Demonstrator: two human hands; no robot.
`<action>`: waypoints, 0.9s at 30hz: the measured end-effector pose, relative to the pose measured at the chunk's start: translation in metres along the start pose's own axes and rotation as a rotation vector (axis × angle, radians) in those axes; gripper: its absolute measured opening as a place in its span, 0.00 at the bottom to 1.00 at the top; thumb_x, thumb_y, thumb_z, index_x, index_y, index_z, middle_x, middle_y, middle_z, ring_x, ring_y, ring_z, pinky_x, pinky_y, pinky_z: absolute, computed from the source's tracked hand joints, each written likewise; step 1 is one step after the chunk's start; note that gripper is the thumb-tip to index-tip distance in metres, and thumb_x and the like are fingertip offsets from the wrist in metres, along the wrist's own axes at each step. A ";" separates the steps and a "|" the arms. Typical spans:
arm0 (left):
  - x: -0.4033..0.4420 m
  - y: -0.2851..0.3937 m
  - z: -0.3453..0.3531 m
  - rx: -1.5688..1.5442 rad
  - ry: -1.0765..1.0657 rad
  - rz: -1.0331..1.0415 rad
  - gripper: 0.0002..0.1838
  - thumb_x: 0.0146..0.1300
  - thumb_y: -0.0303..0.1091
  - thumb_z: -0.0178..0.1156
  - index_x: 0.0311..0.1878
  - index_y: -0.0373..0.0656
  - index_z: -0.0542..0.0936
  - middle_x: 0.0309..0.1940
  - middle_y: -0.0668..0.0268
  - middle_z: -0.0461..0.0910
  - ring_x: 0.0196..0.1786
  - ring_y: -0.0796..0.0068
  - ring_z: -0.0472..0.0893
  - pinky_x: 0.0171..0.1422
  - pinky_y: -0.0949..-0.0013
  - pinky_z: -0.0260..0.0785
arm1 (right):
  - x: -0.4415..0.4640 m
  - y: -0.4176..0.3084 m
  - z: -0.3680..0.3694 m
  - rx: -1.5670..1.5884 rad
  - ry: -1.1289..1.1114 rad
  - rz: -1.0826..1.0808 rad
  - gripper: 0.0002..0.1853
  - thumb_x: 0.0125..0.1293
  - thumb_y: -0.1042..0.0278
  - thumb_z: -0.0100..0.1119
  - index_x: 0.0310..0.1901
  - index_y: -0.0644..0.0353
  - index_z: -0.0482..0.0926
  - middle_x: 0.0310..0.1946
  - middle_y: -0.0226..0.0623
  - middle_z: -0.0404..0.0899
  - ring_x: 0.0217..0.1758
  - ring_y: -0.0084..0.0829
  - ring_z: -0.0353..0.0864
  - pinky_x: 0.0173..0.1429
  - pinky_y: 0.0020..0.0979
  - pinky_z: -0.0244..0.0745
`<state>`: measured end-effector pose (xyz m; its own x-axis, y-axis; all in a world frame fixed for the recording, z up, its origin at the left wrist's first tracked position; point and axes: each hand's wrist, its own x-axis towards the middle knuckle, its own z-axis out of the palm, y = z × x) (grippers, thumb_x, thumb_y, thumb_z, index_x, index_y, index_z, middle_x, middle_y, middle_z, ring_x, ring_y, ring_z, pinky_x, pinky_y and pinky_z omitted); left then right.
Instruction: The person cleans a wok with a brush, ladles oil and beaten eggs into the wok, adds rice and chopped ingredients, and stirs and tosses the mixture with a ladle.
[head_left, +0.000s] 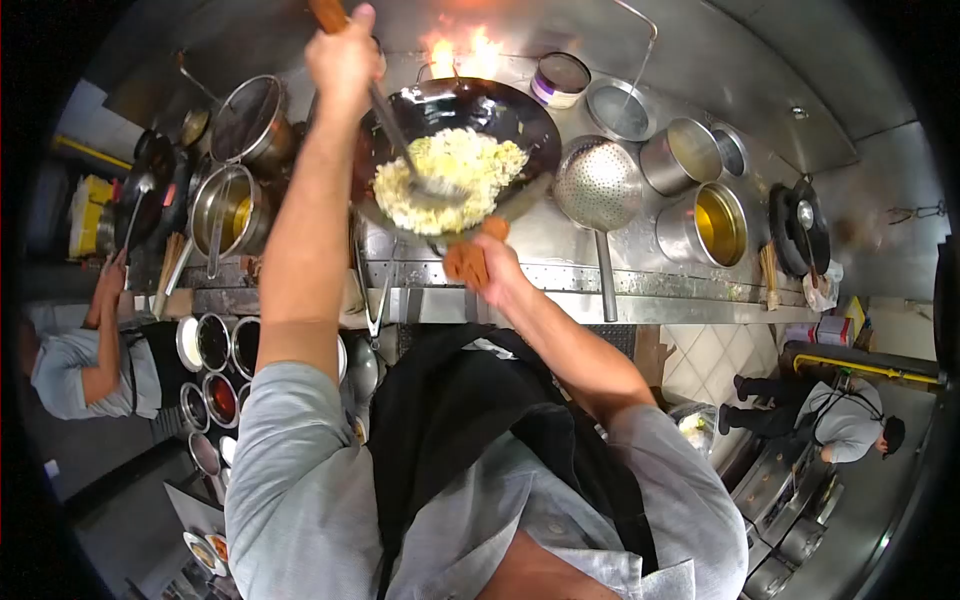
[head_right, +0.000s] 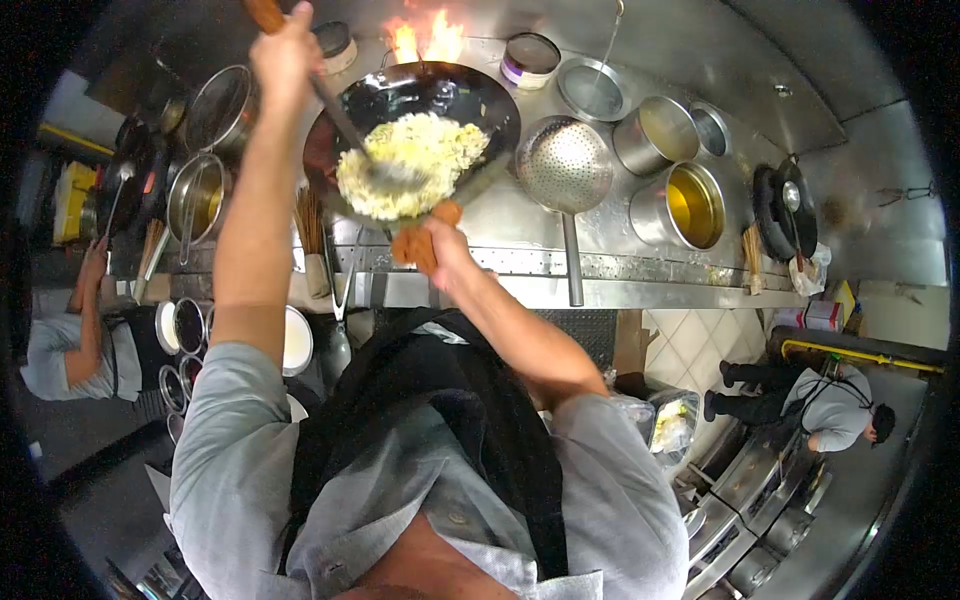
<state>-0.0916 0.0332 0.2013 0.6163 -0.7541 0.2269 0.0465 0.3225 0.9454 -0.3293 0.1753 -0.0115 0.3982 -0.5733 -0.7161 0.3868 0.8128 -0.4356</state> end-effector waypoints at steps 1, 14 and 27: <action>-0.005 -0.021 0.004 -0.001 0.063 0.064 0.21 0.66 0.36 0.65 0.19 0.44 0.69 0.11 0.68 0.70 0.10 0.75 0.69 0.14 0.66 0.62 | 0.013 0.001 -0.002 -0.054 0.034 0.017 0.16 0.69 0.60 0.52 0.53 0.59 0.75 0.43 0.39 0.83 0.42 0.35 0.84 0.41 0.38 0.82; -0.043 -0.077 0.009 0.227 0.088 0.409 0.19 0.69 0.40 0.63 0.23 0.44 0.72 0.13 0.72 0.69 0.16 0.78 0.71 0.22 0.69 0.65 | 0.012 0.016 -0.030 -0.059 -0.043 -0.100 0.18 0.64 0.64 0.56 0.52 0.64 0.74 0.39 0.39 0.82 0.38 0.40 0.84 0.39 0.40 0.81; -0.045 -0.027 0.013 0.143 0.040 0.248 0.19 0.69 0.40 0.63 0.24 0.41 0.73 0.14 0.66 0.71 0.16 0.76 0.71 0.22 0.66 0.66 | 0.018 0.039 -0.047 0.009 -0.182 -0.117 0.14 0.64 0.64 0.55 0.47 0.64 0.76 0.43 0.44 0.80 0.44 0.38 0.83 0.48 0.41 0.80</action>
<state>-0.1308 0.0505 0.1687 0.6259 -0.6381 0.4483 -0.2191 0.4078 0.8864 -0.3456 0.2013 -0.0670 0.4932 -0.6738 -0.5502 0.4465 0.7389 -0.5046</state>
